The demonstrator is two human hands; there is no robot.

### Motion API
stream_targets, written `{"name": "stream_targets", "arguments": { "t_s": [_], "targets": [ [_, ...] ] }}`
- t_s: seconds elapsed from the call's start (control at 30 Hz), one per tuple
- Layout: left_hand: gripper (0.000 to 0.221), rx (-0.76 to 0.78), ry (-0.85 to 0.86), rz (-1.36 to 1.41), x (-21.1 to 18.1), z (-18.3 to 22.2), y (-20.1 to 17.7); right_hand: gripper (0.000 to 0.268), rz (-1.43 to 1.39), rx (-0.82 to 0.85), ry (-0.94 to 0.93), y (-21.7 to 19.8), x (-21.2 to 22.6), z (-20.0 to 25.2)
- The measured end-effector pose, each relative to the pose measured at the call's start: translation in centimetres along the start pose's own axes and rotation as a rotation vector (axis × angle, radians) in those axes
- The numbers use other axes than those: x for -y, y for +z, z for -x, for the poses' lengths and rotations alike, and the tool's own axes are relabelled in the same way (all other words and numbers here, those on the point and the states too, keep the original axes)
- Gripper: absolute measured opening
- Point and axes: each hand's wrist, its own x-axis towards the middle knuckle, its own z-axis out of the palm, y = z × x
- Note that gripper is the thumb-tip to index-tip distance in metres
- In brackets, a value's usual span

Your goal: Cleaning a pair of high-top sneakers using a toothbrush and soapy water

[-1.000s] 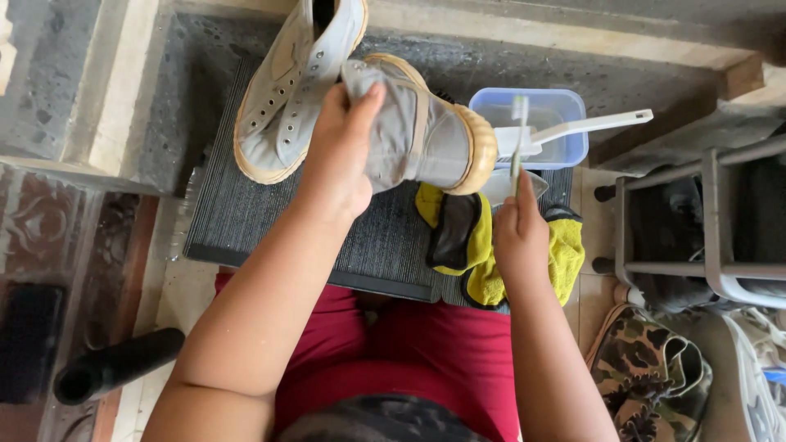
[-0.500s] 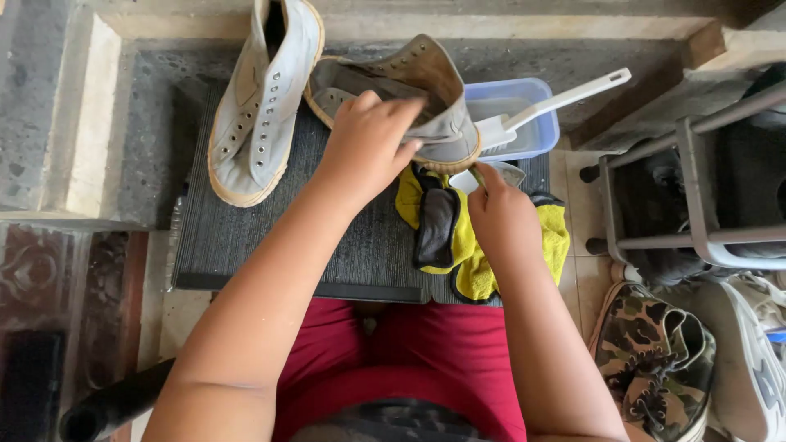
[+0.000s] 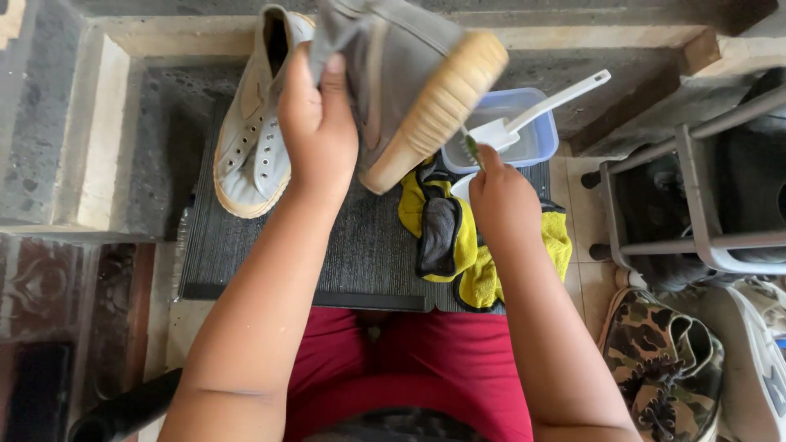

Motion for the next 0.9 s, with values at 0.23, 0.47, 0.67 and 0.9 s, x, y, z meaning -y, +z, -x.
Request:
{"name": "stream_targets", "arguments": {
  "t_s": [0.23, 0.47, 0.67, 0.9],
  "targets": [
    [0.030, -0.189, -0.777, 0.695, 4.7, -0.7, 1.6, 0.041, 0.005, -0.052, -0.055, 0.3, -0.2, -0.1],
    [0.081, -0.053, -0.891, 0.376, 9.7, -3.3, 3.8, 0.048, -0.005, 0.001, -0.003, 0.5, -0.5, -0.1],
    [0.025, 0.064, -0.605, 0.030, 9.3, -2.3, 5.6, 0.054, -0.117, -0.052, -0.052, 0.9, -0.7, 0.1],
    [0.056, 0.081, 0.065, -0.047, 2.8, 5.2, 5.8, 0.058, -0.326, -0.109, -0.095, 0.1, 1.0, 1.7]
  ]
}}
